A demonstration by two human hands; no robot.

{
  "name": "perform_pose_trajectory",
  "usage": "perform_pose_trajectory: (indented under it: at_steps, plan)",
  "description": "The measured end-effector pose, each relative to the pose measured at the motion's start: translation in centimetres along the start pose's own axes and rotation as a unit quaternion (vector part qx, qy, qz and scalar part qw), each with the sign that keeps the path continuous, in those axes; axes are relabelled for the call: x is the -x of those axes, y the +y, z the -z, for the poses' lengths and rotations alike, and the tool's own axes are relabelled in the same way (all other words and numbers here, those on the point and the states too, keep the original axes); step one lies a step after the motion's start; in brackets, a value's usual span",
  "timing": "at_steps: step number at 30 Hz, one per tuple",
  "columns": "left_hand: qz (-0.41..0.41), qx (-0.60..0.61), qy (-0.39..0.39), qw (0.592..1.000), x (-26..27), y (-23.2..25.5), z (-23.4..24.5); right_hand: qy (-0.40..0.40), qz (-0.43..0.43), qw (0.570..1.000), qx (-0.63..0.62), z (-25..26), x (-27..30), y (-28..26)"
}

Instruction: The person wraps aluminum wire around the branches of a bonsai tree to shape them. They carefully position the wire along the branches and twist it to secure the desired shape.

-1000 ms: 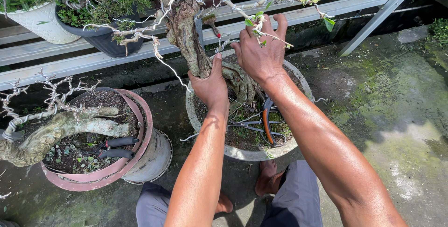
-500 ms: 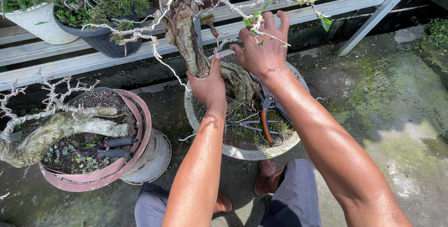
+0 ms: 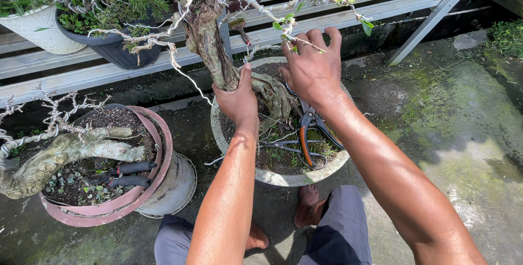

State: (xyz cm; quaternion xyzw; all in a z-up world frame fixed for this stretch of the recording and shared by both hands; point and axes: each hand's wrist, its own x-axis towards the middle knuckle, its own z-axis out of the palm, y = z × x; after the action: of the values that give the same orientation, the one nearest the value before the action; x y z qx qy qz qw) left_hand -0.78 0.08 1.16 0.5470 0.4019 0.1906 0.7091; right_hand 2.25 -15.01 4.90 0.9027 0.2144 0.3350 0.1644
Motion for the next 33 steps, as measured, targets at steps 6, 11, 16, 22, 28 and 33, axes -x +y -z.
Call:
perform_pose_trajectory:
  at_steps: [6, 11, 16, 22, 28, 33]
  plan:
    - [0.008, 0.017, -0.019, 1.000, 0.5, 0.6, 0.3, 0.090, 0.035, 0.995, 0.002, 0.0, 0.1, 0.7]
    - [-0.096, 0.023, -0.034, 0.995, -0.3, -2.0, 0.1, 0.104, -0.006, 0.984, -0.143, -0.5, 0.6, 1.1]
    - [-0.102, 0.034, -0.044, 0.993, 0.6, -1.4, 0.2, 0.090, -0.011, 0.979, -0.182, -0.5, 0.6, 1.9]
    - [-0.104, 0.027, -0.040, 0.993, -0.1, -1.7, 0.3, 0.127, 0.024, 0.988, -0.086, -0.4, -0.2, 0.7]
    - [-0.102, 0.020, -0.051, 0.993, -0.5, -1.8, 0.5, 0.125, 0.059, 0.988, -0.071, -4.0, -0.6, 0.5]
    - [-0.096, 0.015, -0.046, 0.994, -0.7, -2.0, 0.1, 0.113, 0.074, 0.984, -0.113, -2.9, -0.5, 1.1]
